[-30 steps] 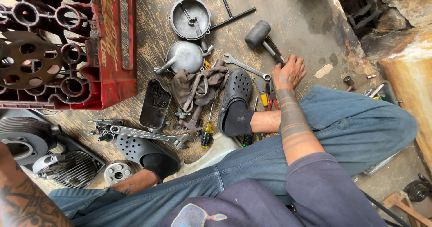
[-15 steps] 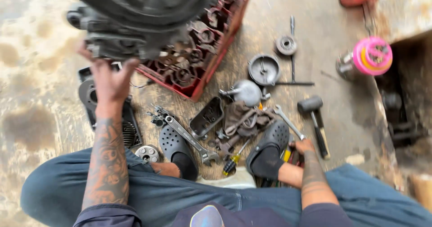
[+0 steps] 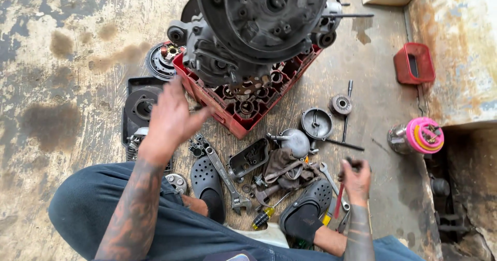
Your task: The person sits on the floor and works on a disassembled engine block, using a hammer to tap components and a pipe wrench to tighten bolts. They also use a screwdriver and a brush to clean parts, and retrieve a wrench from a wall-mounted tool rack.
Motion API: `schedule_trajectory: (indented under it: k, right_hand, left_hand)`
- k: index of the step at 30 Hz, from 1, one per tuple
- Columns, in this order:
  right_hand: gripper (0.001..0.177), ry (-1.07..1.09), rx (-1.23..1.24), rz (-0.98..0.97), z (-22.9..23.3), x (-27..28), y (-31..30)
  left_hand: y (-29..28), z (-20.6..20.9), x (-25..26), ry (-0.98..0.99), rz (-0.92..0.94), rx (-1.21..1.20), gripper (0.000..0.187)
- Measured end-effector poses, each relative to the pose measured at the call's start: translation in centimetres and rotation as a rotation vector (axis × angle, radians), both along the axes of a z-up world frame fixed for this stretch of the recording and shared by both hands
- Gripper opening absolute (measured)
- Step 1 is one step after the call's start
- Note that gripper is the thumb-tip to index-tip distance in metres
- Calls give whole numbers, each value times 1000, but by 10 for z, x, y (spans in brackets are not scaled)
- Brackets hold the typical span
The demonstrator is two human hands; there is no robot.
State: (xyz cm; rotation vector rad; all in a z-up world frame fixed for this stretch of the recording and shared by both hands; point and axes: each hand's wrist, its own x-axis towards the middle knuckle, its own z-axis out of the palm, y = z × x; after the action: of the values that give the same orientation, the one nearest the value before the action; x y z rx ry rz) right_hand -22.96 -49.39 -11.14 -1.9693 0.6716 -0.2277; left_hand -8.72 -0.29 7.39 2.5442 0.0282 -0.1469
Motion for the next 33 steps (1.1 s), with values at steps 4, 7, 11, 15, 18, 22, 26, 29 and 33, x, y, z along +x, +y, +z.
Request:
schedule_trajectory:
  k: [4,7,11,15,18,22,26,29,33]
  right_hand:
    - [33,-42,84,303,95,12,123]
    - [24,-219,269,817,137,10,183]
    - [31,-124,141,835,162,8,206]
    - [26,-97,236,839,172,7,211]
    - [15,-135,295,763,149,6,206]
    - [20,-69,121,723,172,10,229]
    - [19,-69,80,652,171,14,234]
    - [26,21,185,701,159,19,224]
    - [36,114,281,698,156,21,209]
  left_hand:
    - [-39,47,-30,350,-275,-209,92]
    - [-66,27,-47,587,-549,-158,95]
    - [-78,20,-65,326,-597,-542,21]
    - [-63,22,-65,226,-557,-670,12]
    - [-55,33,-67,266,-585,-637,37]
    - [-62,8,-72,126,-647,-542,42]
    - [-57,9,-65,17,-562,-656,21]
    - [-48,3,-53,34,-544,-720,18]
    - [-22,24,-44,-114,-360,-787,20]
